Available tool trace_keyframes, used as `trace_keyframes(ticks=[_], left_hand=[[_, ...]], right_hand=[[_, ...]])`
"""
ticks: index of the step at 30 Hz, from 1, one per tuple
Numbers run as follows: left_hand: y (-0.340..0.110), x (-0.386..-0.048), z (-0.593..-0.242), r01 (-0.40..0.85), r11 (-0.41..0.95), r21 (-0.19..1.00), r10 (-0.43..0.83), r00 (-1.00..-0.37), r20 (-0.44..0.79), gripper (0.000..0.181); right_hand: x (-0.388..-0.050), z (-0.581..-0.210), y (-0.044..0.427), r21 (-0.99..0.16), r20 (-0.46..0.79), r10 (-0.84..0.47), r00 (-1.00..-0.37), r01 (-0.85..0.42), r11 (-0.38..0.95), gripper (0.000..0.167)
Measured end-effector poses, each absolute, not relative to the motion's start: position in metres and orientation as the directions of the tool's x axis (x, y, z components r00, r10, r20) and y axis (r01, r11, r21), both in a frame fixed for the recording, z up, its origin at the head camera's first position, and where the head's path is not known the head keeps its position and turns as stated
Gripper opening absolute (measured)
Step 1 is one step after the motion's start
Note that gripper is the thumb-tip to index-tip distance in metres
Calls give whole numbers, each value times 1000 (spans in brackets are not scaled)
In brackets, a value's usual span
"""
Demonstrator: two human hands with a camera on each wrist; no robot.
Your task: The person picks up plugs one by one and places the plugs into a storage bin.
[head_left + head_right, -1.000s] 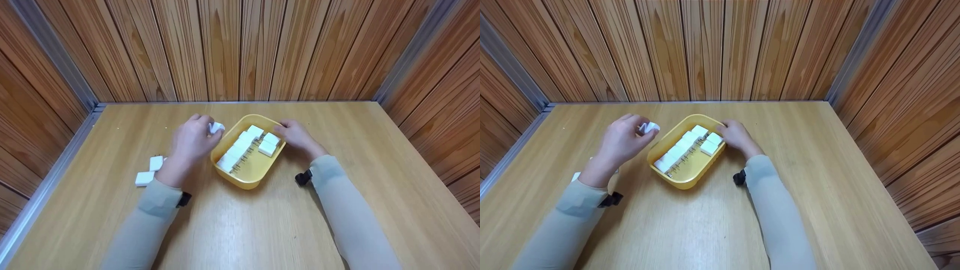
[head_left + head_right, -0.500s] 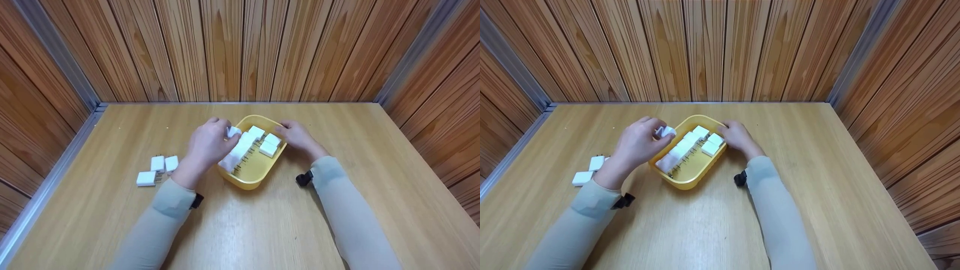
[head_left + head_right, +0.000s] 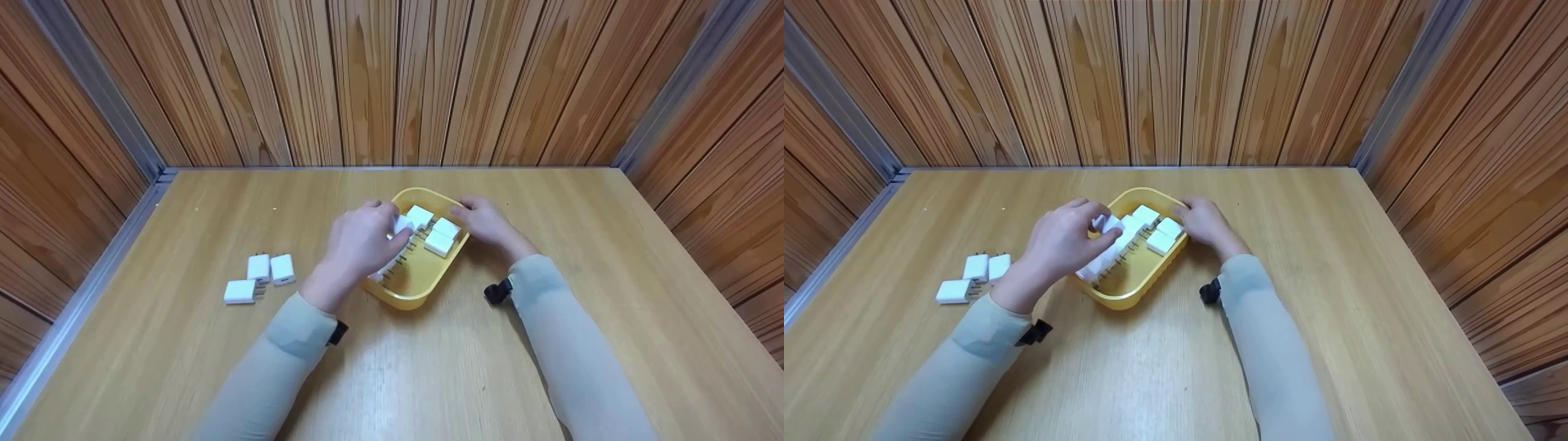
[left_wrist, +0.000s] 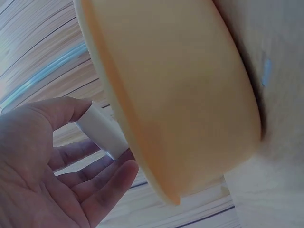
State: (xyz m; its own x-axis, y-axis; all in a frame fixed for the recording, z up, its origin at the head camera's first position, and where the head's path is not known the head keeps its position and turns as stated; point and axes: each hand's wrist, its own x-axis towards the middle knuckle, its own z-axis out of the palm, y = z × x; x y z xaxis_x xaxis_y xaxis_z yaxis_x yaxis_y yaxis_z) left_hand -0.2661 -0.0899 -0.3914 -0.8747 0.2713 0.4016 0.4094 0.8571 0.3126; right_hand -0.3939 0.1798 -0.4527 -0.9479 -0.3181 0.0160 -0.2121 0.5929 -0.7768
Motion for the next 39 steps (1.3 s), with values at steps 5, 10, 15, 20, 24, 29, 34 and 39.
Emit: trace_keyframes(ticks=[5,10,15,20,24,29,34,39], left_hand=[[-78,-266,-397,449,857,255,313,-845,434,28],[-67,-265,-404,462,859,221,340,-837,429,28],[-57,-266,-407,457,866,203,358,-851,385,30],[-45,-268,-409,440,876,196,371,-876,307,33],[-39,-270,-414,435,877,204,376,-885,275,30],[-36,-274,-421,428,878,213,380,-896,230,29],[-34,-277,-426,418,887,195,383,-903,194,31],[-33,-279,-429,413,890,193,381,-906,182,31]], right_hand=[[-393,-452,181,-782,3,-314,-949,-198,591,38],[-393,-451,182,-783,-5,-313,-950,-191,592,37],[-395,-451,181,-782,-3,-313,-950,-193,592,38],[-394,-452,182,-790,-14,-305,-952,-176,587,42],[-394,-453,182,-794,-10,-314,-949,-184,580,41],[-394,-453,183,-787,-3,-320,-948,-195,585,41],[-394,-453,184,-782,2,-321,-947,-202,590,41],[-395,-454,184,-787,6,-321,-947,-202,583,40]])
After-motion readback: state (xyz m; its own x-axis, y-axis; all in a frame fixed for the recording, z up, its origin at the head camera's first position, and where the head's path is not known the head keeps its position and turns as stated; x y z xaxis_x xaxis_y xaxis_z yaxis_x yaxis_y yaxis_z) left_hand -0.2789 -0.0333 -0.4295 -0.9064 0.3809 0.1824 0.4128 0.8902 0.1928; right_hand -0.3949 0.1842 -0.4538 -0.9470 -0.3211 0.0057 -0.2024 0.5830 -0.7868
